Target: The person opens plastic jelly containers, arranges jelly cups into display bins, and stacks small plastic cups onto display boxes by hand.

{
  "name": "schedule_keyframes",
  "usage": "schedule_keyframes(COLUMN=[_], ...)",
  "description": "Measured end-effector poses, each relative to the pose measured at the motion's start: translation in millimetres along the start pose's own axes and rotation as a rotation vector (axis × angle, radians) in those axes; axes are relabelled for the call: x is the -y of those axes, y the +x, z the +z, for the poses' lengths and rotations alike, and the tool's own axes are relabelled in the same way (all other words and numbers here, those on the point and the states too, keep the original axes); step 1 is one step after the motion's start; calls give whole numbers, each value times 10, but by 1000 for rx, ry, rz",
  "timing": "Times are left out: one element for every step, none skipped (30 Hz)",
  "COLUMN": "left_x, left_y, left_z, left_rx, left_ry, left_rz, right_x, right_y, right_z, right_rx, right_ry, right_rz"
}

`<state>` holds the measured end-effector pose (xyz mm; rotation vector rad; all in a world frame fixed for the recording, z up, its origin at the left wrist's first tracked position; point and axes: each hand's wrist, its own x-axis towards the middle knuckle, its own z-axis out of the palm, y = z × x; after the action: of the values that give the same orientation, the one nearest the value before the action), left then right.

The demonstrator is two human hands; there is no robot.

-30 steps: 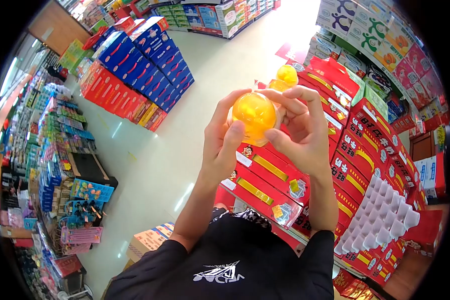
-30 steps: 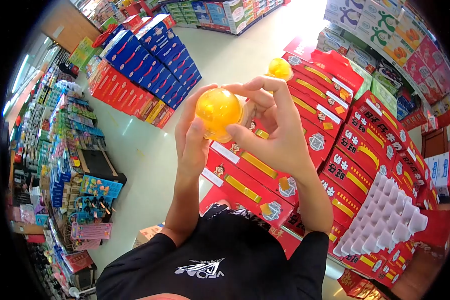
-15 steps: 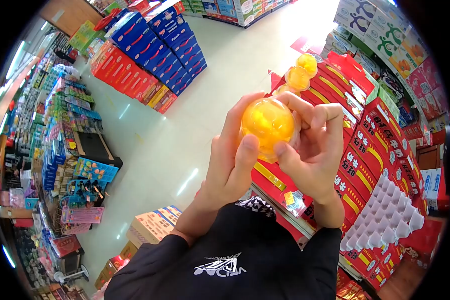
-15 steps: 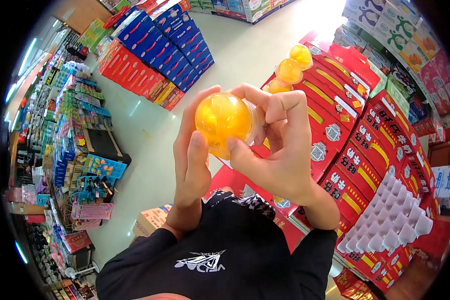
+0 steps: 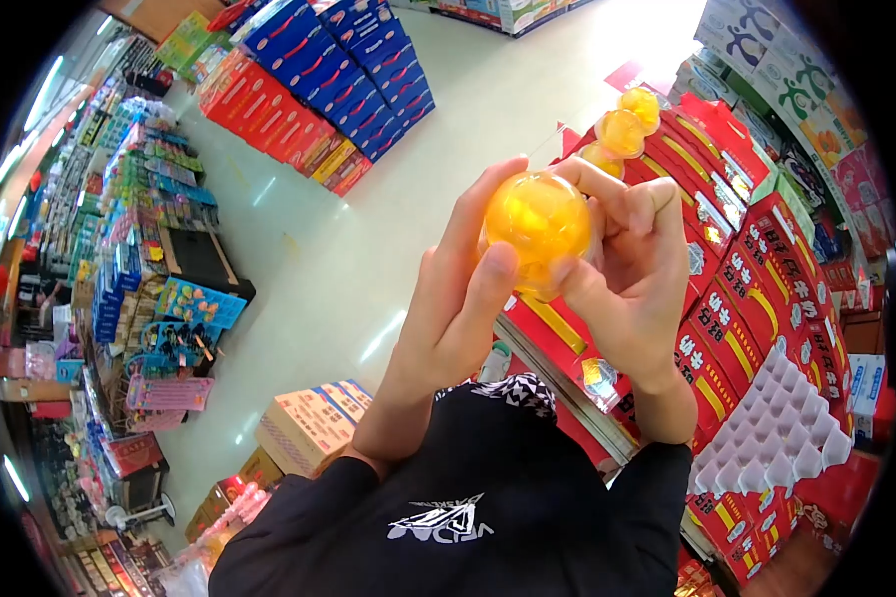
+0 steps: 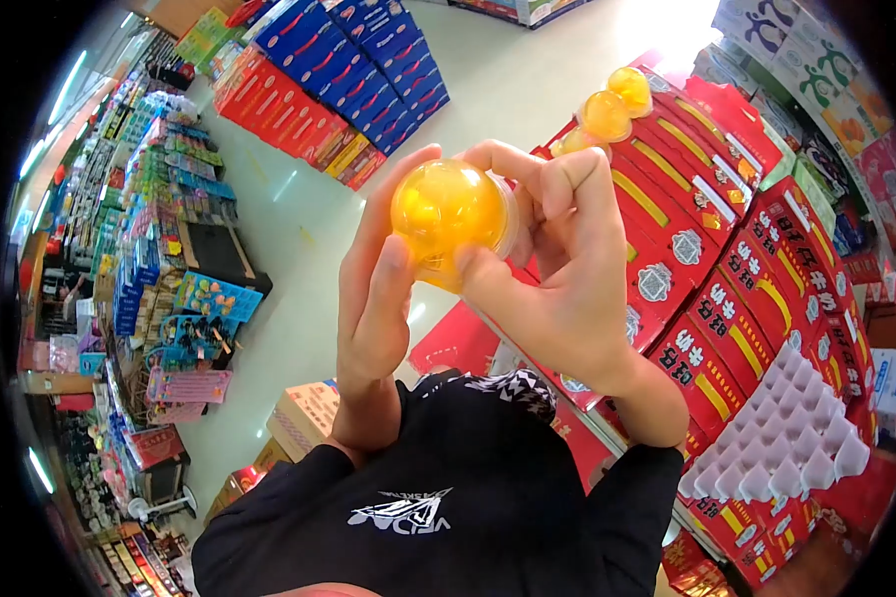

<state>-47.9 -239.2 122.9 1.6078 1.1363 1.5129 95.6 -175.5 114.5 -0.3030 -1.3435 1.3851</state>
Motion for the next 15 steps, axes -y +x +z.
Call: schedule_keyframes(left_x=[-1, -2, -5, -21, -40, -65, -87, -91, -83, -84, -94, -125, -165, -196, -224], left_y=[-40, -80, -134, -192, -236, -288, -350, -416, -493, -584, -669, -757, -840, -961, -1081], left_z=[-8, -16, -29, -47, -72, -96, -115, -142, -178, -206, -227, -238, -258, -311, -337], left_rx=[-13, -26, -43, -63, -75, -85, -97, -102, -109, -118, -135, -148, -153, -137, -166], left_ry=[-23, -46, -84, -124, -170, -219, -273, -245, -218, -193, -152, -110, -69, -83, -87], left_rz=[-26, -52, -96, -142, -170, -200, -232, -222, -210, -204, -199, -181, -160, -177, -180], right_x=[-12, -25, -34, -38, -56, -77, -84, -84, -79, -63, -68, -77, -66, -42, -44], right_y=[-15, -30, -44, -62, -66, -82, -111, -139, -170, -218, -264, -316, -368, -419, -475], right_z=[23, 46, 68, 93, 108, 120, 138, 168, 208, 253, 287, 315, 359, 429, 516], right_rx=[2, 5, 13, 22, 46, 65, 85, 99, 115, 130, 165, 200, 229, 248, 261], right_ry=[10, 21, 32, 43, 54, 63, 70, 81, 91, 99, 113, 120, 125, 133, 150], right_rz=[18, 36, 62, 90, 117, 146, 179, 211, 243, 281, 304, 314, 317, 355, 363])
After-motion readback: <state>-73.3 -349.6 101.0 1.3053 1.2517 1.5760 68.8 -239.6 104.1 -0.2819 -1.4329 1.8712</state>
